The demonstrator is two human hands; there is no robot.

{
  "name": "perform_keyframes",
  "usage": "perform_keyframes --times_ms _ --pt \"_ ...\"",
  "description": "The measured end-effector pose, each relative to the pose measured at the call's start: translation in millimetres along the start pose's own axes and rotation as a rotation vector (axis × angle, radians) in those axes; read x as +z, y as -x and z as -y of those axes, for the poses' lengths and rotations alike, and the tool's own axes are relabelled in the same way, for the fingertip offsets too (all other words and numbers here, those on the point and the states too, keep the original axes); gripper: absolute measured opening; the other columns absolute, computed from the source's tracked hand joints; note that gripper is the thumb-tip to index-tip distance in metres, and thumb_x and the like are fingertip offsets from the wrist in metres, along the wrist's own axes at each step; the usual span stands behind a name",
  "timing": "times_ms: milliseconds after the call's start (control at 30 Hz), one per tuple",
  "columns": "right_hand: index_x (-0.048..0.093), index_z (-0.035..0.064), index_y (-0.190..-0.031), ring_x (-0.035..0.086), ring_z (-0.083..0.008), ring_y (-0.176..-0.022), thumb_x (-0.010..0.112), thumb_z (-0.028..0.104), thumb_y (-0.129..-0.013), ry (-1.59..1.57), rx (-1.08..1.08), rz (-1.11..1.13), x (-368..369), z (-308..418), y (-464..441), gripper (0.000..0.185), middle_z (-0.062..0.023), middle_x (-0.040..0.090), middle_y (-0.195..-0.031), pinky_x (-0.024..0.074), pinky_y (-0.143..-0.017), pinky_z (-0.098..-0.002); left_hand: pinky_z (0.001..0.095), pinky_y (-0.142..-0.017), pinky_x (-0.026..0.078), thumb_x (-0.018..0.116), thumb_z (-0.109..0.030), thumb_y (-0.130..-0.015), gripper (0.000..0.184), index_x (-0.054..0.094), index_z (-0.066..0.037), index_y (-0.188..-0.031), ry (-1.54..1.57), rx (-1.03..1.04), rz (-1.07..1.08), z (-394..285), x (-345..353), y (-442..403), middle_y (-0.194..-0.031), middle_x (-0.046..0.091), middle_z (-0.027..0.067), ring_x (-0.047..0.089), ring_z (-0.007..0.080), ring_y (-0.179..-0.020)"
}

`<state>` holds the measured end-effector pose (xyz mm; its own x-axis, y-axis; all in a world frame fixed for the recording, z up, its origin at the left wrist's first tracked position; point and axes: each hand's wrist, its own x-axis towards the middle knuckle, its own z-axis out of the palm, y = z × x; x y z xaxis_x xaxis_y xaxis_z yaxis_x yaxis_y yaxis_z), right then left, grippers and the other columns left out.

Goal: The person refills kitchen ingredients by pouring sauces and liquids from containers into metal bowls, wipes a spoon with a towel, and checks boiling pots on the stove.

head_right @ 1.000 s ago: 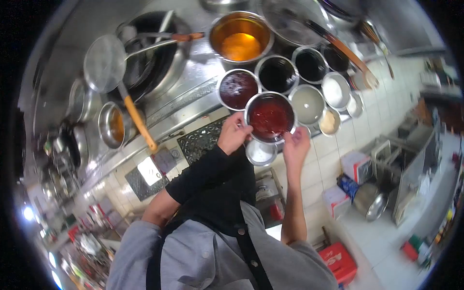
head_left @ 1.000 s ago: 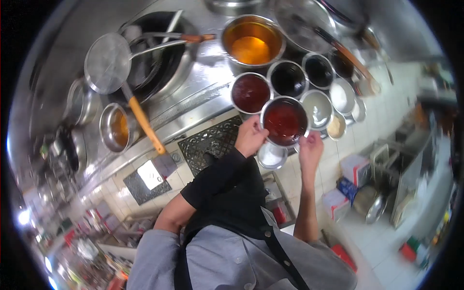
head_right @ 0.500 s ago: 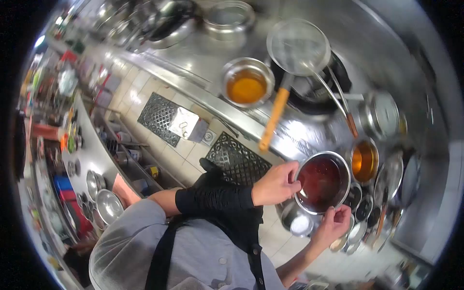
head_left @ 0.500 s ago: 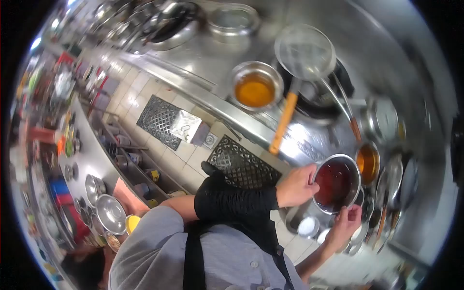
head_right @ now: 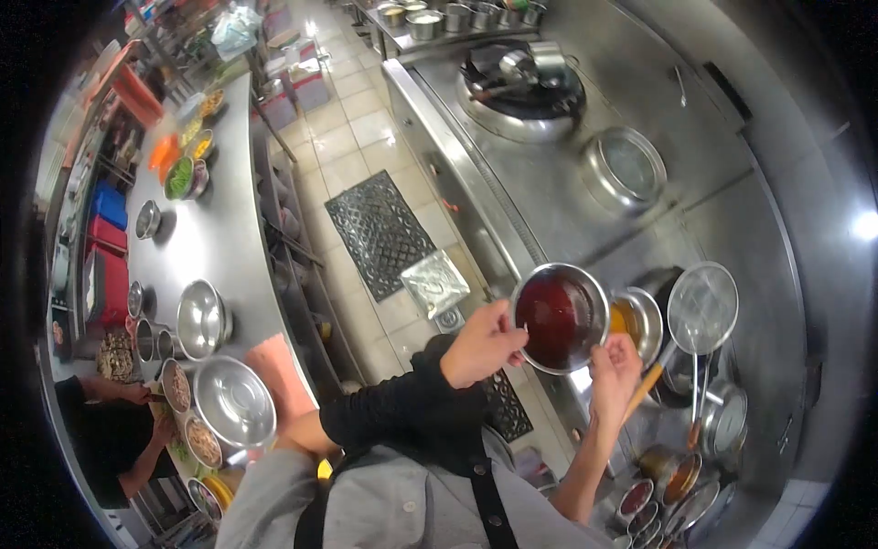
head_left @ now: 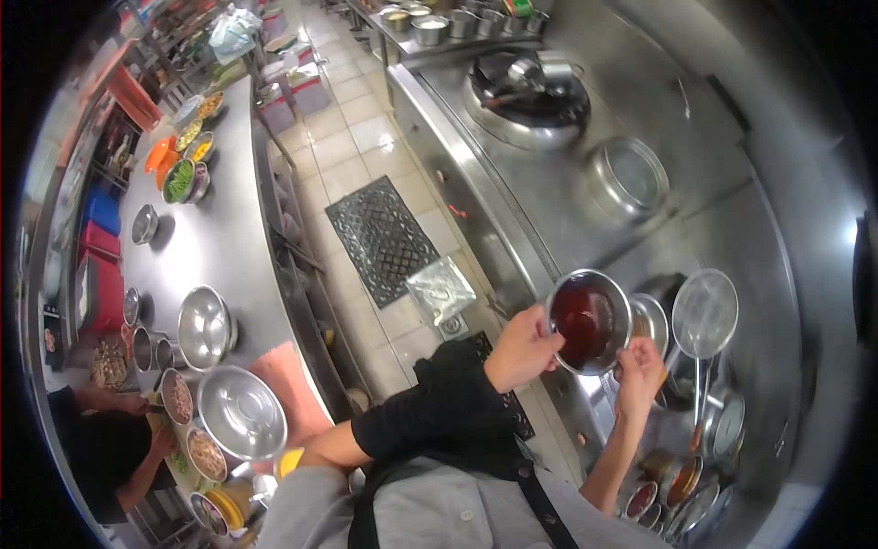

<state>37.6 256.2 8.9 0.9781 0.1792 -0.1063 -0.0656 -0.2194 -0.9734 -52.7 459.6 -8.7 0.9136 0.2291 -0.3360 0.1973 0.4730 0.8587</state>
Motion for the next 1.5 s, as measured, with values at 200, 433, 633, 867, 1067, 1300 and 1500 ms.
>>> perform_keyframes --times_ms 200,433,633,867,1067,1300,1500 --pt "0.049 0.0081 -0.077 0.042 -0.003 -0.061 0.059 -0.007 -0.079 0.053 -0.075 0.257 182.6 18.1 -100.0 0.018 0.0061 0.049 -0.068 0.0305 -0.052 -0.0219 0.0304 -0.053 0.057 0.062 0.002 -0.088 0.022 0.043 -0.003 -0.077 0.028 0.09 -0.27 -65.6 -147.1 -55.3 -0.071 0.056 0.0075 0.066 0.019 -0.06" --pt "0.048 0.0042 -0.076 0.045 -0.0051 -0.06 0.063 -0.003 -0.075 0.14 -0.129 0.292 404.7 14.4 -197.2 0.017 0.0007 0.05 -0.064 0.034 -0.052 -0.0242 0.0322 -0.052 0.057 0.058 0.0 -0.088 0.014 0.045 0.001 -0.083 -0.113 0.149 -0.407 -116.0 -335.2 -163.3 -0.069 0.058 0.0094 0.069 0.0205 -0.06" --pt "0.049 0.0007 -0.078 0.051 -0.0229 -0.052 0.066 0.008 -0.072 0.222 -0.167 0.232 573.3 41.2 -275.7 0.02 -0.0121 0.051 -0.058 0.0417 -0.052 -0.0365 0.0325 -0.061 0.062 0.059 0.0 -0.088 0.011 0.054 0.007 -0.095 -0.261 0.015 -0.446 -216.4 -470.1 -246.4 -0.084 0.061 0.0123 0.067 0.0188 -0.073" --pt "0.051 -0.001 -0.079 0.057 -0.0298 -0.053 0.066 0.01 -0.075 0.216 -0.15 0.288 719.4 91.2 -368.7 0.019 -0.016 0.054 -0.058 0.0445 -0.054 -0.0395 0.0332 -0.069 0.063 0.058 0.004 -0.086 0.017 0.055 0.009 -0.101 -0.28 -0.118 -0.462 -322.4 -588.5 -339.7 -0.09 0.063 0.0125 0.069 0.0202 -0.074" --pt "0.047 0.0012 -0.077 0.05 -0.0096 -0.053 0.065 0.002 -0.076 0.099 -0.057 0.279 828.8 113.1 -446.4 0.018 -0.0066 0.053 -0.058 0.0403 -0.05 -0.0283 0.0322 -0.059 0.06 0.06 -0.001 -0.081 0.013 0.057 0.009 -0.089 -0.287 -0.103 -0.507 -379.7 -690.1 -446.7 -0.077 0.062 0.0103 0.067 0.0189 -0.066" --pt "0.049 0.0015 -0.08 0.052 -0.0144 -0.051 0.067 0.006 -0.081 0.042 -0.097 0.137 923.0 163.8 -536.0 0.018 -0.0084 0.055 -0.06 0.0416 -0.05 -0.03 0.0274 -0.056 0.05 0.061 -0.004 -0.079 0.01 0.057 0.004 -0.077 -0.527 -0.016 -0.37 -507.9 -754.5 -568.3 -0.067 0.059 0.0045 0.057 0.0105 -0.06" --pt "0.054 0.0007 -0.087 0.049 -0.0096 -0.051 0.062 0.01 -0.093 -0.12 -0.149 0.012 958.4 213.5 -614.9 0.013 -0.0034 0.053 -0.06 0.038 -0.05 -0.0264 0.0275 -0.068 0.055 0.057 0.002 -0.081 0.005 0.056 -0.002 -0.081 -0.499 -0.093 -0.147 -605.2 -785.6 -675.9 -0.08 0.062 0.0042 0.063 0.0113 -0.072"
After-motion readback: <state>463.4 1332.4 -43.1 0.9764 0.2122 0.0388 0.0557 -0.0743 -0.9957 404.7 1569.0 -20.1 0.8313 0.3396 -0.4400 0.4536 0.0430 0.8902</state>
